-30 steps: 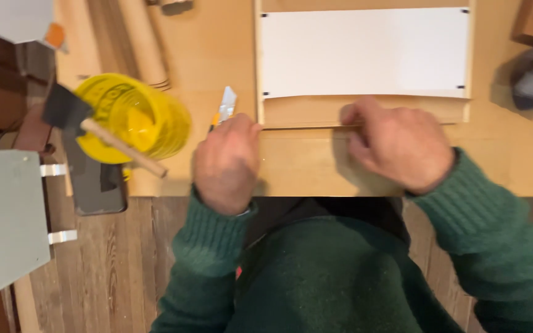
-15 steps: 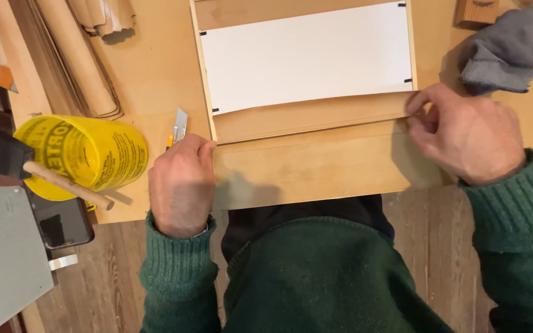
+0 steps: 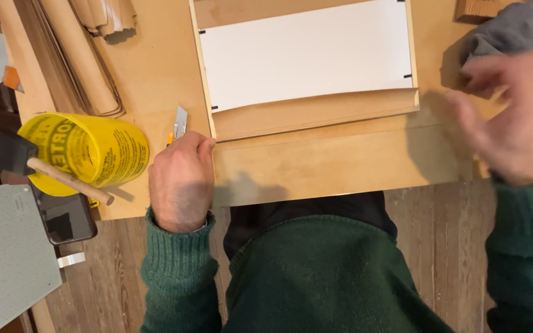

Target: Applying and sealing the back of a picture frame with kraft paper tape and adhesive.

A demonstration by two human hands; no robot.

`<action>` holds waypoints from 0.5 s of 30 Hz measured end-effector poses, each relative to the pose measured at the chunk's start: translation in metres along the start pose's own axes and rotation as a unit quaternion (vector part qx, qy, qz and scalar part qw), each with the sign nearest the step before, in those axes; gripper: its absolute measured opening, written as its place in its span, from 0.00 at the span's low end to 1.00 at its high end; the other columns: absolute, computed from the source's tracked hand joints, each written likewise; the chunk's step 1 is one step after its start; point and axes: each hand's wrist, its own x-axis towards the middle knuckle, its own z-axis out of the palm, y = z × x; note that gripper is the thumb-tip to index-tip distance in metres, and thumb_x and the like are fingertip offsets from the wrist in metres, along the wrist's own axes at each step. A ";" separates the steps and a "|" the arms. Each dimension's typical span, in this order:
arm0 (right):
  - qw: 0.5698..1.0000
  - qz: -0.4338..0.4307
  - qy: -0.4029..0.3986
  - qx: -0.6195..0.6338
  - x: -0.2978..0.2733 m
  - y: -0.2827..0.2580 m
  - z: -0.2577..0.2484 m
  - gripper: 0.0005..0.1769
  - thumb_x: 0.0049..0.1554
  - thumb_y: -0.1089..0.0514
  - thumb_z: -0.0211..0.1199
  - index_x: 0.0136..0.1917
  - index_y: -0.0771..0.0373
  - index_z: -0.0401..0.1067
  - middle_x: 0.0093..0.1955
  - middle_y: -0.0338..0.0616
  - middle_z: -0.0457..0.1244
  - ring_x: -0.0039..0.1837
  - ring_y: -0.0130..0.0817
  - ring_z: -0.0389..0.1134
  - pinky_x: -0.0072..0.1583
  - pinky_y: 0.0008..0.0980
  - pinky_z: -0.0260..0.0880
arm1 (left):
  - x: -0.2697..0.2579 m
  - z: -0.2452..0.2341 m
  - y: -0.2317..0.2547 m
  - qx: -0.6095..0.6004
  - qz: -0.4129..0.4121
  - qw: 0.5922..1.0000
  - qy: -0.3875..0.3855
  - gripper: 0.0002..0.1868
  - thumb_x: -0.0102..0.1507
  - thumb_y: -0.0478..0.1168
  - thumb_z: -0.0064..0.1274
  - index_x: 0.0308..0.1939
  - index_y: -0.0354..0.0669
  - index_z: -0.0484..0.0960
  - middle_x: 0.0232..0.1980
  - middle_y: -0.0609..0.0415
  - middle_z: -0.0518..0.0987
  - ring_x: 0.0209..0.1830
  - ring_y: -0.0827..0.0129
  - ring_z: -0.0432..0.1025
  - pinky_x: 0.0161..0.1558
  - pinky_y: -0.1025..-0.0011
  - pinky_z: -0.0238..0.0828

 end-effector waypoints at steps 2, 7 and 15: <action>0.998 -0.037 0.051 -0.023 0.013 0.000 -0.008 0.31 0.51 0.65 0.76 0.64 0.76 0.69 0.56 0.64 0.66 0.55 0.52 0.70 0.56 0.42 0.74 | -0.001 0.003 -0.003 0.003 0.008 1.000 0.001 0.11 0.68 0.40 0.53 0.34 0.37 0.81 0.35 0.39 0.81 0.35 0.39 0.74 0.37 0.49 0.69; 0.998 -0.036 0.036 -0.048 0.003 0.076 0.036 0.38 0.45 0.61 0.80 0.64 0.78 0.68 0.59 0.68 0.66 0.57 0.59 0.70 0.59 0.47 0.73 | -0.001 0.004 -0.005 0.007 0.021 1.000 0.009 0.11 0.68 0.40 0.53 0.34 0.37 0.80 0.35 0.39 0.81 0.36 0.39 0.74 0.37 0.49 0.69; 0.943 0.188 -0.003 0.276 -0.030 0.290 0.166 0.13 0.77 0.57 0.60 0.63 0.71 0.66 0.58 0.50 0.66 0.60 0.36 0.69 0.65 0.38 0.71 | -0.002 0.003 -0.004 0.017 0.028 0.999 0.010 0.11 0.69 0.40 0.53 0.35 0.36 0.80 0.35 0.39 0.80 0.36 0.39 0.74 0.37 0.49 0.69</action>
